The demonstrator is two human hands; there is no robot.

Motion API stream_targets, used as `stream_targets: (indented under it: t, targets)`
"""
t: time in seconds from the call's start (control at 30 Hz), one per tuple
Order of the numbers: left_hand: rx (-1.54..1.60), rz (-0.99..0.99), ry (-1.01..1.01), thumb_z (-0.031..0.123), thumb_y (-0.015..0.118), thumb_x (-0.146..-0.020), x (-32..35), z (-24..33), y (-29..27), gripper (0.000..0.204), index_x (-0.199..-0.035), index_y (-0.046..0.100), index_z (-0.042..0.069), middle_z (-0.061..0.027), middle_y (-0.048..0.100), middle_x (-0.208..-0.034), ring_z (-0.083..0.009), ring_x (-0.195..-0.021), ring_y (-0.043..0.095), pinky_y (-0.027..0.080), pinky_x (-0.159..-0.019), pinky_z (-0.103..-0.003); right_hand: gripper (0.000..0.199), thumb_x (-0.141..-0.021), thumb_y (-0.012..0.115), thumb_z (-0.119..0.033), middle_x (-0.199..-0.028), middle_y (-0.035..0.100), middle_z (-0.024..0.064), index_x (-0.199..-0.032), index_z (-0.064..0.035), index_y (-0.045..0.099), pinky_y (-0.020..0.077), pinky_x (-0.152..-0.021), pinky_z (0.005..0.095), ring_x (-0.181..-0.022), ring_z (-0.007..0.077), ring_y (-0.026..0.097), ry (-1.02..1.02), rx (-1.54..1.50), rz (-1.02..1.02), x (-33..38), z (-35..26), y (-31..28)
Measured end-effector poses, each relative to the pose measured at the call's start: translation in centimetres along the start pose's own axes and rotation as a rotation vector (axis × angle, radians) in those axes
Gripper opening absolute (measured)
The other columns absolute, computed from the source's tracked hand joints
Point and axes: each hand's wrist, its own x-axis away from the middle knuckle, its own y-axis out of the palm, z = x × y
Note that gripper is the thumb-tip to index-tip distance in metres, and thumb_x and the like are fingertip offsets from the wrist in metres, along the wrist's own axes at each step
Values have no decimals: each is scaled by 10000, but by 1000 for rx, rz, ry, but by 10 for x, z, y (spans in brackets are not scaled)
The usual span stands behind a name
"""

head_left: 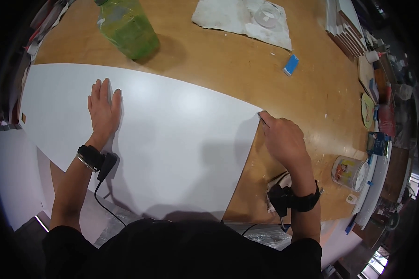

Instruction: Manually sanding the edges and surface of a large white wood panel using sandpaper and a sanding block.

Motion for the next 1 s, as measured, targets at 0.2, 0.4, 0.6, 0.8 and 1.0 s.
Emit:
stream_targets:
  t: [0.2,0.4,0.6,0.8,1.0]
  targets:
    - [50,22,-7,346,453,-914,2,3,-3,547,-1329,366,1,-247,300,-1395,-378,-1326,229,145,-1086,-492,297,-815,517,-94,-741,592,223,-1108,-49,537,477,-627,478,-699,389,603,-87,-13,-85,36,-6,5]
    - [87,-13,-32,352,461,-901,8,6,-11,577,-1340,340,-3,-251,263,-1409,-383,-1336,202,119,-1092,-499,367,-848,508,-128,-851,619,222,-1211,-74,502,476,-698,448,-752,374,603,-10,-368,153,71,12,8]
    - [73,12,-68,355,465,-893,10,-2,-15,568,-1329,365,6,-240,277,-1408,-364,-1340,204,117,-1093,-501,415,-917,401,-76,-926,642,122,-1330,-79,425,440,-519,248,-532,98,492,73,-745,398,25,8,43]
    - [140,10,-32,369,485,-875,9,6,-11,577,-1318,369,18,-239,294,-1391,-374,-1334,213,134,-1092,-507,445,-907,362,-51,-958,645,114,-1348,-84,408,418,-478,227,-521,79,489,317,-1166,232,51,-3,31]
    - [17,145,20,363,483,-888,2,-12,3,540,-1295,420,13,-239,361,-1359,-368,-1296,287,192,-1060,-525,409,-895,394,-43,-906,655,144,-1301,-46,441,464,-539,289,-584,170,590,425,-729,318,85,36,31]
